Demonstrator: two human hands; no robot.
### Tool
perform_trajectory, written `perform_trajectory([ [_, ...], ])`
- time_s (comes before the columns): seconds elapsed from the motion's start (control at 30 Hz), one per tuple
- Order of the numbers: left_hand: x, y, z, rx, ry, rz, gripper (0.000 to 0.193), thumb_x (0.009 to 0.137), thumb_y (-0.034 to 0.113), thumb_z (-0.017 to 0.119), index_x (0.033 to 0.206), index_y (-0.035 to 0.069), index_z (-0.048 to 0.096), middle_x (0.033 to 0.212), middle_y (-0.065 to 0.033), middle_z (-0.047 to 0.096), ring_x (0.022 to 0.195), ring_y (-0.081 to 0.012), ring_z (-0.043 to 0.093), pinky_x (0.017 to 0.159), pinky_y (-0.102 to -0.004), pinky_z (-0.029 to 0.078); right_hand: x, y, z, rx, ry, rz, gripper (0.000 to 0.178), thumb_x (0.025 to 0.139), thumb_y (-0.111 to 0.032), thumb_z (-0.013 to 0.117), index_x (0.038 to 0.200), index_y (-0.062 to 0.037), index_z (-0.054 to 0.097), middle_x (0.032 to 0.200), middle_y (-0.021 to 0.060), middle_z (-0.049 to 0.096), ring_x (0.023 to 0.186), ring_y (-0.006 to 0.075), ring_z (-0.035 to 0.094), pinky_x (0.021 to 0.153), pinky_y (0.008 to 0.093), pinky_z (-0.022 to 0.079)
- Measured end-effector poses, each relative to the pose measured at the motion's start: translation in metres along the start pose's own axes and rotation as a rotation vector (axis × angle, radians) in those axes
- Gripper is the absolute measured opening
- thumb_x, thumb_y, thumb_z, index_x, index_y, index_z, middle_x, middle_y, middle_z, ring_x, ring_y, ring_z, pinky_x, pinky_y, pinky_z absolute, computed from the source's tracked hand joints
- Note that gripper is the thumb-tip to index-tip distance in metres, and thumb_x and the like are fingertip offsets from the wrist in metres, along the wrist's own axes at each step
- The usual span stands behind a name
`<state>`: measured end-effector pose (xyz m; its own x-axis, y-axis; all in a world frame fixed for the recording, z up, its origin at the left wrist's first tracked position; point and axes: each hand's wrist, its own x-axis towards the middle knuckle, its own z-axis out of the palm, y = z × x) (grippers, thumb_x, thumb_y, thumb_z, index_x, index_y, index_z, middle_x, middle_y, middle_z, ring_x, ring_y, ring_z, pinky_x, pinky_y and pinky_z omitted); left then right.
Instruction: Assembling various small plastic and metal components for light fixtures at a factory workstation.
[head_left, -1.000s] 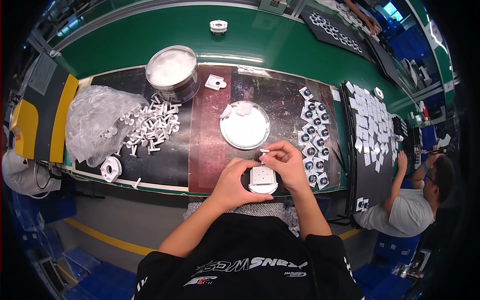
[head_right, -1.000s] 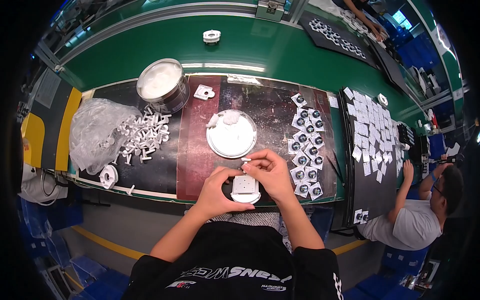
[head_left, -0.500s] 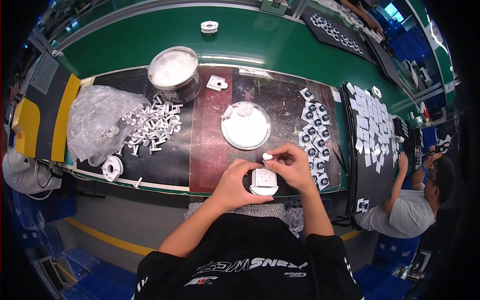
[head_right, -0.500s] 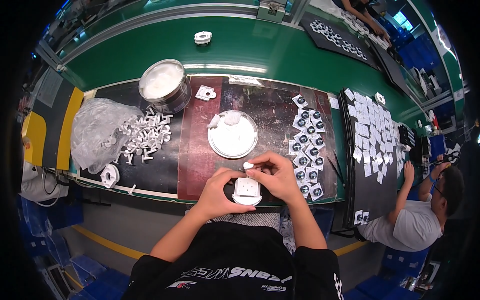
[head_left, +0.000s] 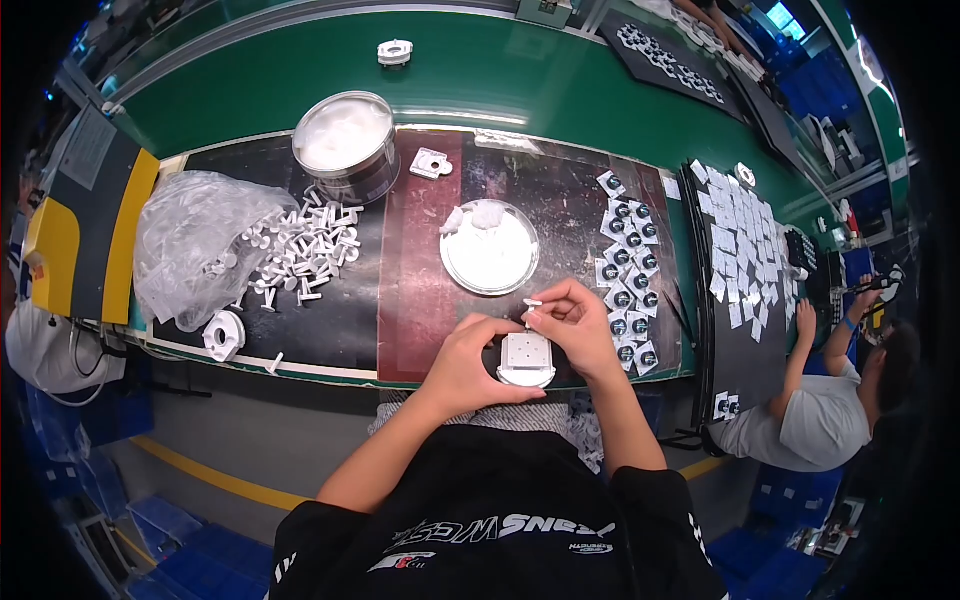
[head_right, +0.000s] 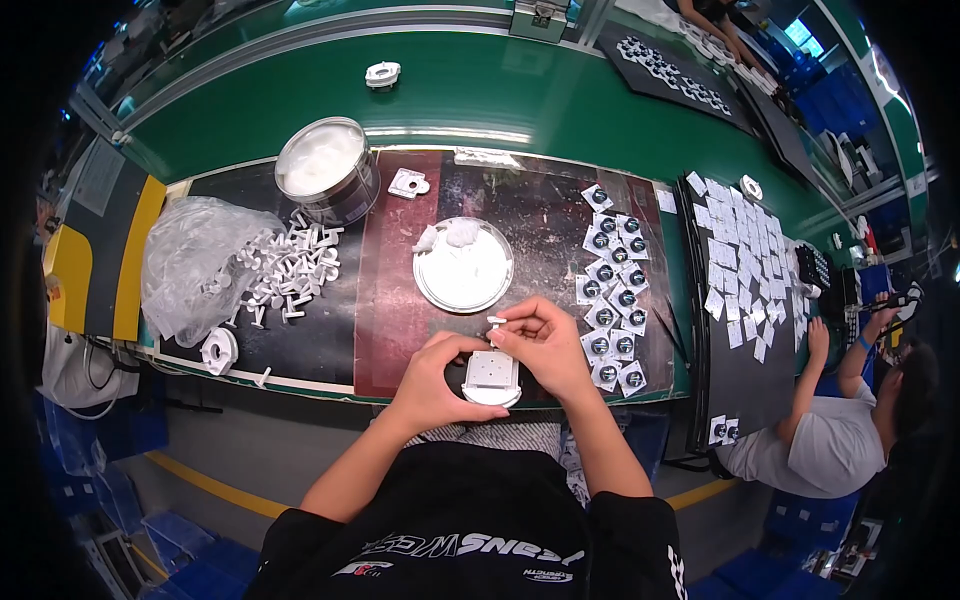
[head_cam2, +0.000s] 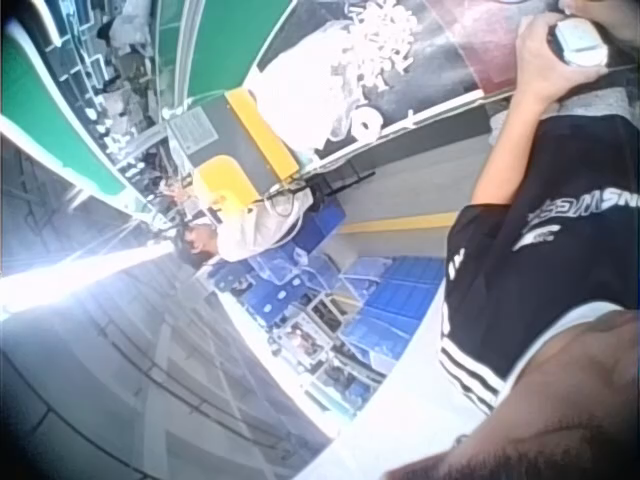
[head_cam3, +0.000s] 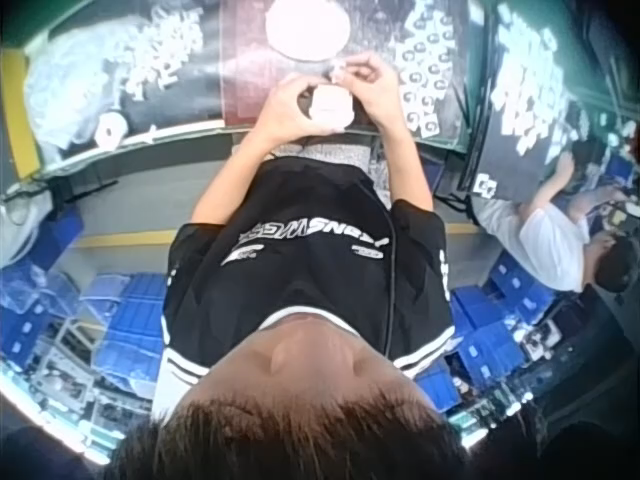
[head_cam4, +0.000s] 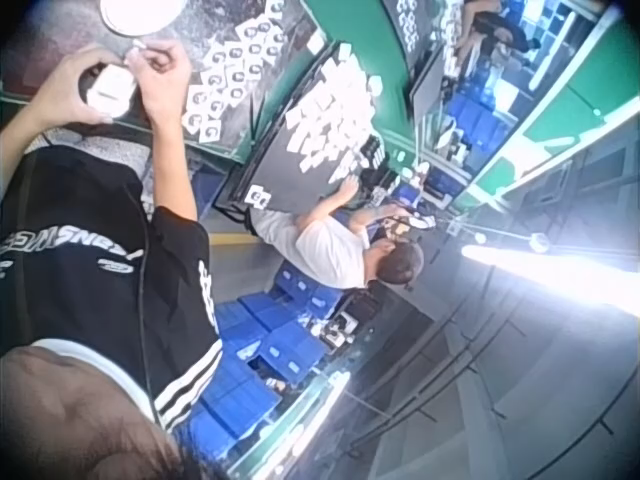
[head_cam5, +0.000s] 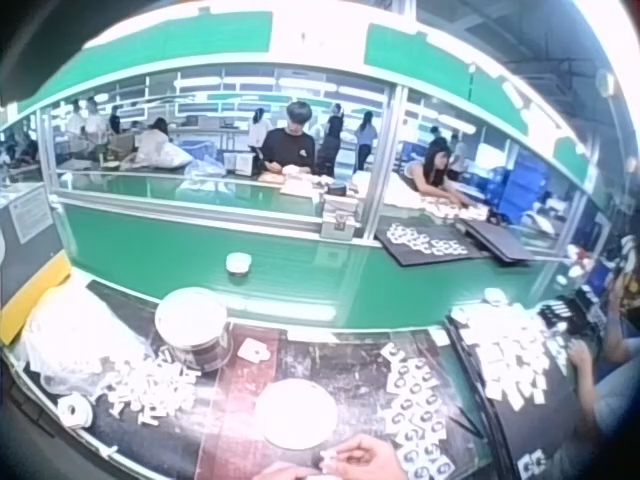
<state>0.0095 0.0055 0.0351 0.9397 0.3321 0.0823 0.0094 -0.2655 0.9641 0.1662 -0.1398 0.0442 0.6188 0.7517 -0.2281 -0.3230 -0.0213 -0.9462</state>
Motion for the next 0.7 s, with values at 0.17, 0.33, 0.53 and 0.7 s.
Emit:
perform_trajectory([
  [0.17,0.0003,0.0004,-0.0007,-0.010,-0.003,-0.009,0.076,0.057,0.038,0.101,0.117,0.005,0.070,0.112,-0.0117,0.069,0.110,-0.0291,0.064,0.096,-0.0403,0.053,0.0018,-0.0021,-0.0012,-0.065,0.013,-0.042,0.025,0.091,0.000,0.079,0.111,0.0026,0.065,0.103,0.0122,0.075,0.092,0.0127,0.073,0.083,0.0262,0.060],
  [0.33,0.0006,0.0012,-0.0012,0.008,-0.009,-0.005,0.076,0.057,0.038,0.101,0.118,0.005,0.070,0.112,-0.0114,0.070,0.110,-0.0290,0.064,0.097,-0.0405,0.053,0.0030,0.0020,-0.0027,-0.025,0.023,0.010,0.025,0.092,0.000,0.079,0.112,0.0028,0.064,0.102,0.0121,0.075,0.092,0.0128,0.073,0.082,0.0256,0.060],
  [0.53,0.0015,0.0012,-0.0011,0.003,-0.013,-0.001,0.076,0.057,0.038,0.101,0.117,0.005,0.070,0.112,-0.0115,0.070,0.110,-0.0289,0.064,0.097,-0.0406,0.053,0.0033,0.0014,-0.0023,-0.003,0.016,0.018,0.025,0.092,0.000,0.078,0.112,0.0027,0.064,0.102,0.0122,0.075,0.092,0.0131,0.073,0.082,0.0253,0.060],
  [0.7,0.0015,0.0021,-0.0014,0.004,-0.015,-0.007,0.076,0.057,0.039,0.101,0.117,0.005,0.070,0.112,-0.0116,0.070,0.110,-0.0288,0.064,0.096,-0.0404,0.053,0.0036,0.0020,-0.0034,0.006,0.006,0.036,0.025,0.093,0.000,0.078,0.113,0.0026,0.063,0.103,0.0126,0.075,0.092,0.0136,0.074,0.082,0.0256,0.061],
])
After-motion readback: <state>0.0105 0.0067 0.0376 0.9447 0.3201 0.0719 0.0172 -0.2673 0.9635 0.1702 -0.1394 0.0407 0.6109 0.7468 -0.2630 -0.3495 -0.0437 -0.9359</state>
